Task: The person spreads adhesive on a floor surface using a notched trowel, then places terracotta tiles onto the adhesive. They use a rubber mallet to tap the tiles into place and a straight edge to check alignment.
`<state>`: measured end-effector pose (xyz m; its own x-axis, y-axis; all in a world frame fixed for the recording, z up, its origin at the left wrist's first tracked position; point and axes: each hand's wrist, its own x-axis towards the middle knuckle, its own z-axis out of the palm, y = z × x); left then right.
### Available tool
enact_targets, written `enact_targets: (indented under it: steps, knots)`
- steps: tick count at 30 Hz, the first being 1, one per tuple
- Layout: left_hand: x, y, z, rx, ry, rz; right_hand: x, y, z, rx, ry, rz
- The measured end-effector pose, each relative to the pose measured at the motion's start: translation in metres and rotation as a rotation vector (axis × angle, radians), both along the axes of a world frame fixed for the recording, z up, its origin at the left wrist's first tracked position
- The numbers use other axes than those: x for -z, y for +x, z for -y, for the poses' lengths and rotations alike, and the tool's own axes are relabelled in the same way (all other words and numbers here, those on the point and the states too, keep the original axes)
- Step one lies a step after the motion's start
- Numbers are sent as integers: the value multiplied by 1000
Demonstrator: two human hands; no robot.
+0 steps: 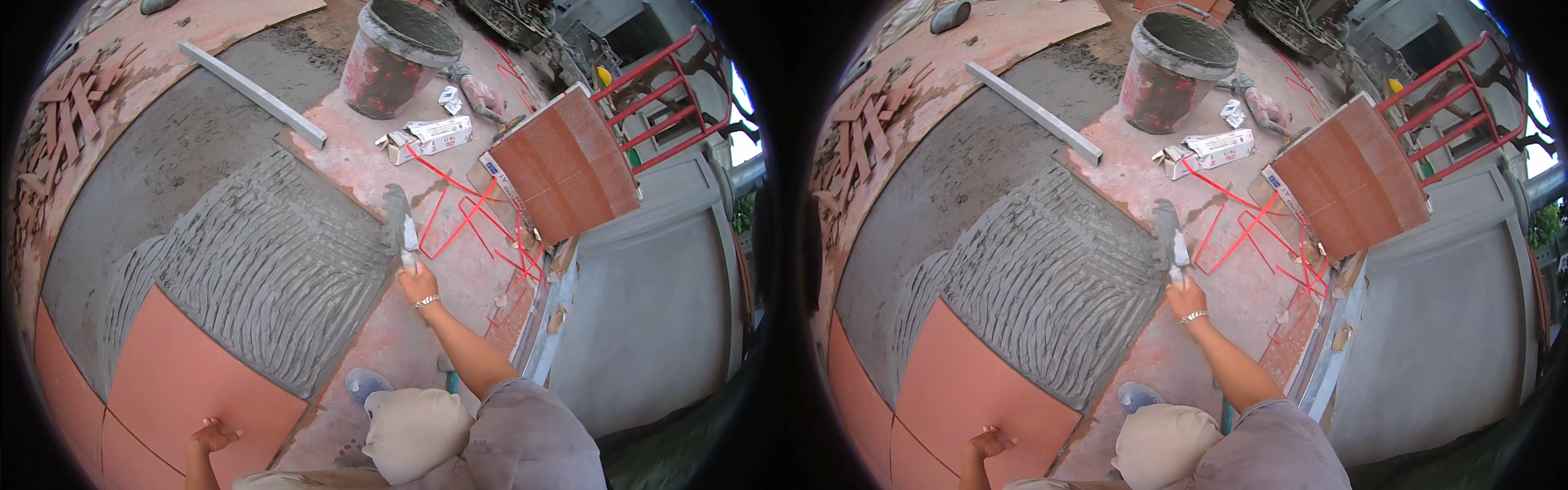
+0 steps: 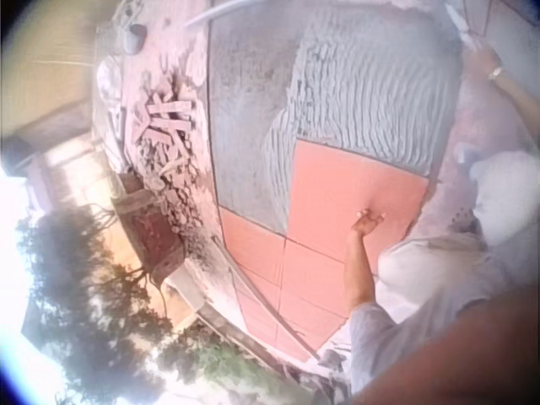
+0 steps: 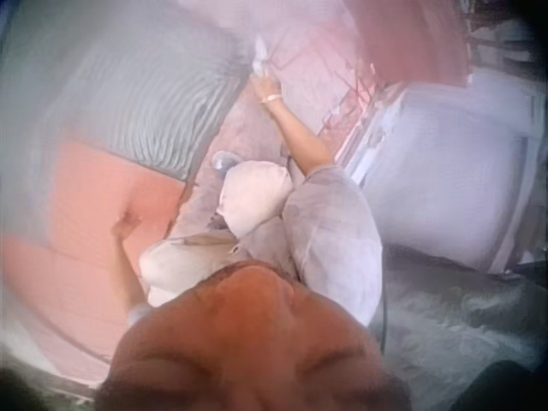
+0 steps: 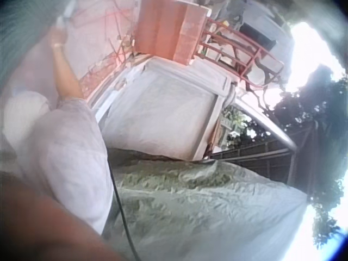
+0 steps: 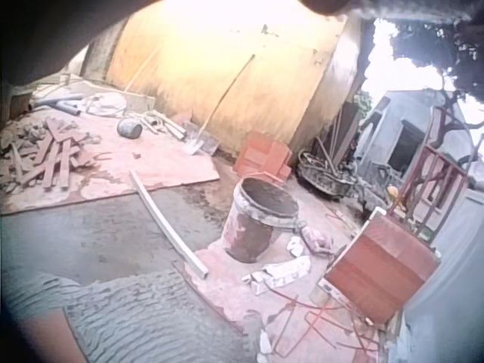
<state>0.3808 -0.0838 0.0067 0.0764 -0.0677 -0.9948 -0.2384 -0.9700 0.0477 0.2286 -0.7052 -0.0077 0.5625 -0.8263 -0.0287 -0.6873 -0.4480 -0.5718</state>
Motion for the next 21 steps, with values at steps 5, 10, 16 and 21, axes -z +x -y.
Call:
enact_targets:
  steps: [5,10,16,21]
  knots:
    - [6,8,-1,101,42,-42,26,-181,59,719,105,-102]
    - [2,10,7,165,123,-39,45,-308,74,925,-3,-374]
    - [-3,6,22,222,146,-26,68,-370,39,988,-113,-486]
    - [-9,4,36,225,196,2,63,-386,31,939,108,-597]
